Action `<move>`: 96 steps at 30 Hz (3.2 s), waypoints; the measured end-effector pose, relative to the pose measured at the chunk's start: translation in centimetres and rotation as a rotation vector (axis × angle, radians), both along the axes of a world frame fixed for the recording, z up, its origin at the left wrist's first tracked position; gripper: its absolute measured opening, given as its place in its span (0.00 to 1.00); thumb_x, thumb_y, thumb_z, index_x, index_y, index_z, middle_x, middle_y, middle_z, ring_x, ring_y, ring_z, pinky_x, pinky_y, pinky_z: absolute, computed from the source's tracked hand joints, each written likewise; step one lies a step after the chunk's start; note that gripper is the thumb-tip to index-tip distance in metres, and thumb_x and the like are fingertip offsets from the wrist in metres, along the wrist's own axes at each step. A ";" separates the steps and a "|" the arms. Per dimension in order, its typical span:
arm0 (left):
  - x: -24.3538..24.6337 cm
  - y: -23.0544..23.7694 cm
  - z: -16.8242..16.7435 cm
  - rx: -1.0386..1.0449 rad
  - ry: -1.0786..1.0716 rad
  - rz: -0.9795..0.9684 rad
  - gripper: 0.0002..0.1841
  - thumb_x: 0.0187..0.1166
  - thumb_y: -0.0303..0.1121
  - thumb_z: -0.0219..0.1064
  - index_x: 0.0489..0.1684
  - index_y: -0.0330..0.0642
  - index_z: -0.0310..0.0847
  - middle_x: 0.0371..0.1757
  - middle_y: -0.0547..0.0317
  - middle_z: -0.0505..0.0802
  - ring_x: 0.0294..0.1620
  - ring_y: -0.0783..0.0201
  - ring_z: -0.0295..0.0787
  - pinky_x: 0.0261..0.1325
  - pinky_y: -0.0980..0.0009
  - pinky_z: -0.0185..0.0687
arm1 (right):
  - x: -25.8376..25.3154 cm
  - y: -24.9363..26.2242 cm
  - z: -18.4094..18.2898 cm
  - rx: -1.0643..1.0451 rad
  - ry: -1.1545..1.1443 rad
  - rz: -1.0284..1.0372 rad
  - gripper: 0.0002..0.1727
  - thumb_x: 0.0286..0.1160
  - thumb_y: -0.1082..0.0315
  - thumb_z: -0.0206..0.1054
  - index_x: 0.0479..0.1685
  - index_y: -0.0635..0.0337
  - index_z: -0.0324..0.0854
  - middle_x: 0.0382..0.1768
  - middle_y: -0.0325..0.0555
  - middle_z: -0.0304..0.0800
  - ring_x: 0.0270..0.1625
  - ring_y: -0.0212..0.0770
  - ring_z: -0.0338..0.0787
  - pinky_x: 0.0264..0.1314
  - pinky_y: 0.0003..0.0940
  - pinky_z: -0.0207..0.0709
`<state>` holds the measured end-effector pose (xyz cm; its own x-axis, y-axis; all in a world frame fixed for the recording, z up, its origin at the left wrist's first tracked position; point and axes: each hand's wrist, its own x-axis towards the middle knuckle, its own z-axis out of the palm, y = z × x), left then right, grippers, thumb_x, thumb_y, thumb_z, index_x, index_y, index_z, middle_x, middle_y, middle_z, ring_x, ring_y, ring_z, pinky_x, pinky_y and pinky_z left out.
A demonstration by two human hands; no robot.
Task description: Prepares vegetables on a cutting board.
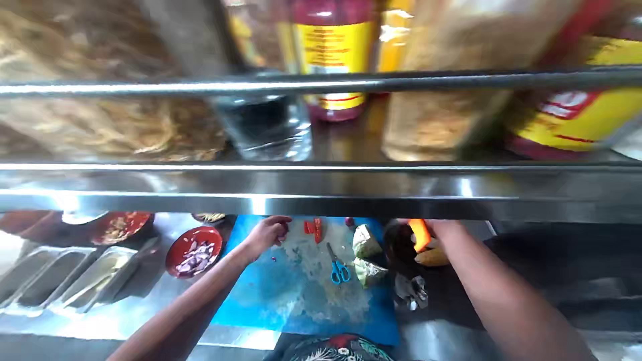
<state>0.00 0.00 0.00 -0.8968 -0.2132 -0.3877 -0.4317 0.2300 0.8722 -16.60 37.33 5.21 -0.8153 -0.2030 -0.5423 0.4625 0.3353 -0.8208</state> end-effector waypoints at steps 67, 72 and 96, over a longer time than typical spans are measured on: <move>-8.4 6.3 4.4 -0.351 0.475 -0.438 0.21 0.81 0.39 0.72 0.67 0.36 0.84 0.66 0.43 0.90 0.71 0.52 0.85 0.78 0.50 0.77 | 15.5 0.6 1.6 -0.051 0.264 0.042 0.23 0.84 0.67 0.58 0.77 0.58 0.71 0.35 0.45 0.87 0.24 0.36 0.85 0.27 0.32 0.84; -4.3 -1.3 8.7 -0.728 0.159 -0.405 0.20 0.88 0.36 0.61 0.70 0.31 0.81 0.71 0.33 0.86 0.76 0.38 0.80 0.80 0.37 0.67 | 15.7 1.3 -0.6 0.055 0.377 0.087 0.30 0.83 0.61 0.62 0.85 0.56 0.66 0.36 0.48 0.87 0.21 0.40 0.85 0.23 0.35 0.85; 17.2 -10.2 -14.9 -0.440 0.272 -0.228 0.21 0.79 0.41 0.75 0.67 0.43 0.86 0.67 0.44 0.88 0.69 0.49 0.86 0.75 0.51 0.81 | 29.5 -21.7 -12.5 0.980 0.222 0.723 0.29 0.91 0.55 0.48 0.88 0.53 0.58 0.53 0.60 0.91 0.56 0.60 0.93 0.58 0.59 0.84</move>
